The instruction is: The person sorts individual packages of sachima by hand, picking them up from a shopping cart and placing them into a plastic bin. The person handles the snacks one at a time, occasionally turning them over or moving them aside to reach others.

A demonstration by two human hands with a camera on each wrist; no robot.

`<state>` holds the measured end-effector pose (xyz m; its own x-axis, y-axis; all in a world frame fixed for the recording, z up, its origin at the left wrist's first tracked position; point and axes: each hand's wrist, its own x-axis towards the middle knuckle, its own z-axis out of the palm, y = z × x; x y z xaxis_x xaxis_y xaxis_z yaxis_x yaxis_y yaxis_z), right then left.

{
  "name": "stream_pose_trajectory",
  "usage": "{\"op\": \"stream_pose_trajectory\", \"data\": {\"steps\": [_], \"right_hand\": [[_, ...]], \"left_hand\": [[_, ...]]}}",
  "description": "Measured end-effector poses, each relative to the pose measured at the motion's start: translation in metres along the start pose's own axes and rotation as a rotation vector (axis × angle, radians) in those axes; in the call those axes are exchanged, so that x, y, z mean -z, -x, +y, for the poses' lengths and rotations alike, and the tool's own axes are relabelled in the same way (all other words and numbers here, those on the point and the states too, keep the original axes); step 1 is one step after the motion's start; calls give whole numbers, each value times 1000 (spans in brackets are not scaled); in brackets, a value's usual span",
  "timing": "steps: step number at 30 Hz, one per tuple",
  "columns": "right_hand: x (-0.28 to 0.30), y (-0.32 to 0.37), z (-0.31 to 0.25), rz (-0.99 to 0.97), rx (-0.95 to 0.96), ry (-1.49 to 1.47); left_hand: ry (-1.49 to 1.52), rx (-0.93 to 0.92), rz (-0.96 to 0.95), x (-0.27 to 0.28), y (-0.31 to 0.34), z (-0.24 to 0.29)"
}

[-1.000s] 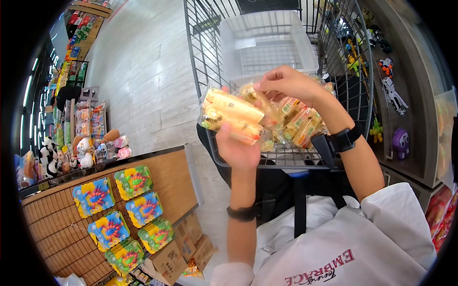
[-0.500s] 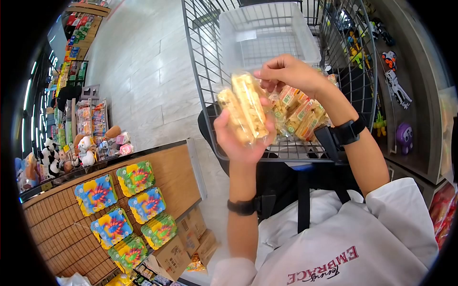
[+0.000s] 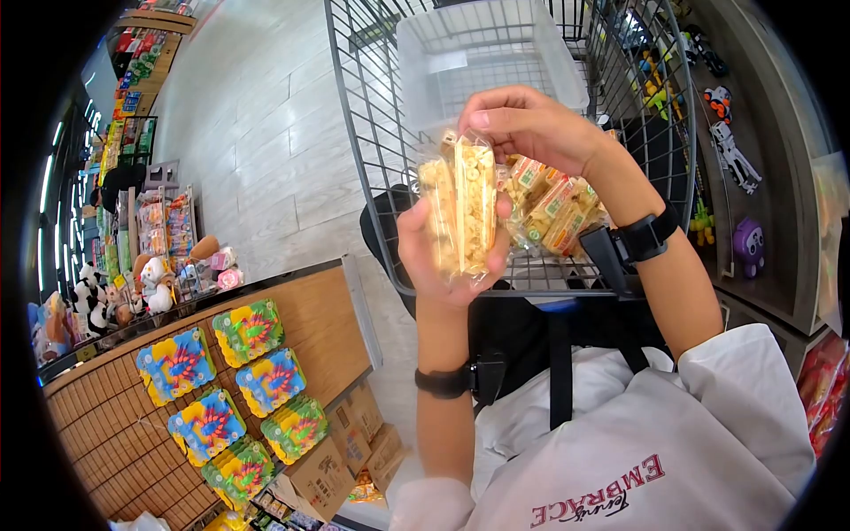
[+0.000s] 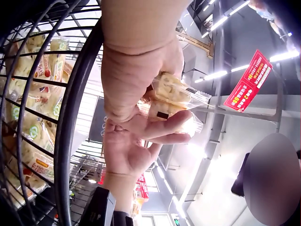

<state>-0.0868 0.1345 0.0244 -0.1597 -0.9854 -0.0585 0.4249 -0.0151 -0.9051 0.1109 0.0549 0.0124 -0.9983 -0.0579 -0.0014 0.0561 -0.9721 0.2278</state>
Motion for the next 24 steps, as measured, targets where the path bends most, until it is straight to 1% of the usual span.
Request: {"op": "stream_pose_trajectory", "data": {"steps": [2, 5, 7, 8, 10, 11, 13, 14, 16, 17, 18, 20, 21, 23, 24], "right_hand": [[0, 0, 1, -17, 5, -3], [-4, 4, -5, 8, -15, -19], [-7, 5, -7, -18, -19, -54], [-10, 5, -7, -18, -19, -54], [-16, 6, -7, -49, 98, 69], [-12, 4, -5, -49, 98, 68], [4, -6, 1, 178, 256, -42], [14, -7, 0, 177, 255, -42], [30, -5, -6, 377, 294, -326], [36, -2, -6, 452, 236, -307], [33, -2, -6, 455, 237, -309], [26, -6, -5, 710, 185, -152], [25, -5, -4, 717, 185, -154], [24, -6, -4, 813, 222, -181], [23, -6, -3, 856, 240, -194]], "left_hand": [[9, 4, -3, 1, 1, 0], [-81, -22, 25, 6, 0, -1], [-66, -4, -49, 8, -1, 0], [-66, -4, -49, 8, -2, 0], [50, 12, 26, 6, -3, 0], [50, 12, 26, 3, -4, -3], [-114, -69, 234, -6, -7, -10], [-113, -70, 234, -5, -8, -10], [-182, -84, 119, -1, -11, -9], [-190, -73, 102, 0, -11, -8], [-190, -69, 103, -2, -12, -8], [-253, -56, 130, -9, -14, -10], [-251, -49, 131, -8, -13, -12], [-288, -165, 238, -6, -15, -16], [-287, -165, 238, -5, -16, -18]]}}
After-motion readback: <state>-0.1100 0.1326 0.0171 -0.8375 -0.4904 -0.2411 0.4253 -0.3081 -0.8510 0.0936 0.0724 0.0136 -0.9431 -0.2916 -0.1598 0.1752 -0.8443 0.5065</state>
